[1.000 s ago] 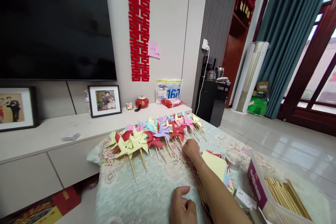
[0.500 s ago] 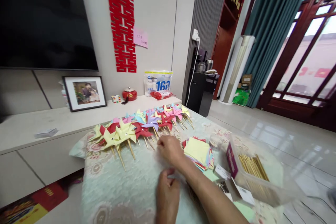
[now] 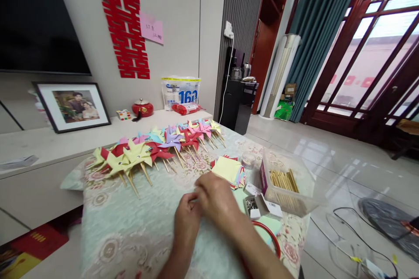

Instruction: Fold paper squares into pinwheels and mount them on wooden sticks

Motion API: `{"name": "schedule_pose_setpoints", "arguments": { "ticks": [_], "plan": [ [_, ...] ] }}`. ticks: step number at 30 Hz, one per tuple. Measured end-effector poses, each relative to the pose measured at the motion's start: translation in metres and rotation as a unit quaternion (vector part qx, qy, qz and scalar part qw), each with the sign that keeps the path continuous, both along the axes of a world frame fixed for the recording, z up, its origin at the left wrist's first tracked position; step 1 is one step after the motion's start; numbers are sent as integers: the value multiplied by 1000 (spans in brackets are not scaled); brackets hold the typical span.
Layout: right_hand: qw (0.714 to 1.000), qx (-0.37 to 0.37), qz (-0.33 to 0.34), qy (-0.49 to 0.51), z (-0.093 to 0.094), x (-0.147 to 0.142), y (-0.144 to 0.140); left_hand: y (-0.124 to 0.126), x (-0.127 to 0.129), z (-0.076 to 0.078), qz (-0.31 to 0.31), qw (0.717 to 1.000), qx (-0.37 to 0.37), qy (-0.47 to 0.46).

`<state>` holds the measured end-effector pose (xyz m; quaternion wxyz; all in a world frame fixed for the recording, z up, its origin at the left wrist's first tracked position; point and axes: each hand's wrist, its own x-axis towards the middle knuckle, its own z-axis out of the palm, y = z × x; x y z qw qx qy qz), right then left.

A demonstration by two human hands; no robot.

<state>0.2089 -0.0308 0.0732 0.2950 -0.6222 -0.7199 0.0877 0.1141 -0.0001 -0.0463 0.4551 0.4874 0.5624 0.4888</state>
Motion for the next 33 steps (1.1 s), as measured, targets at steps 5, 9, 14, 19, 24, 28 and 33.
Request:
{"name": "schedule_pose_setpoints", "arguments": {
  "ticks": [5,9,14,19,24,28,33],
  "plan": [
    [982,-52,-142,-110,-3,76,38,3,3,2,-24,997,-53,-46],
    [979,-91,-114,-140,-19,91,51,4,5,-1,-22,998,-48,-42],
    [975,-125,-81,-162,-32,93,55,4,5,0,-18,998,-52,-29],
    [974,-144,-66,-164,-34,102,58,4,6,2,-15,998,-57,-20],
    [974,-152,-62,-154,-28,104,57,3,6,0,-10,998,-53,-21],
    [974,-160,-65,-143,-24,105,58,3,5,1,-8,999,-50,-19],
    [976,-162,-65,-132,-20,105,58,3,4,2,-16,998,-50,-16]
  ]
}}
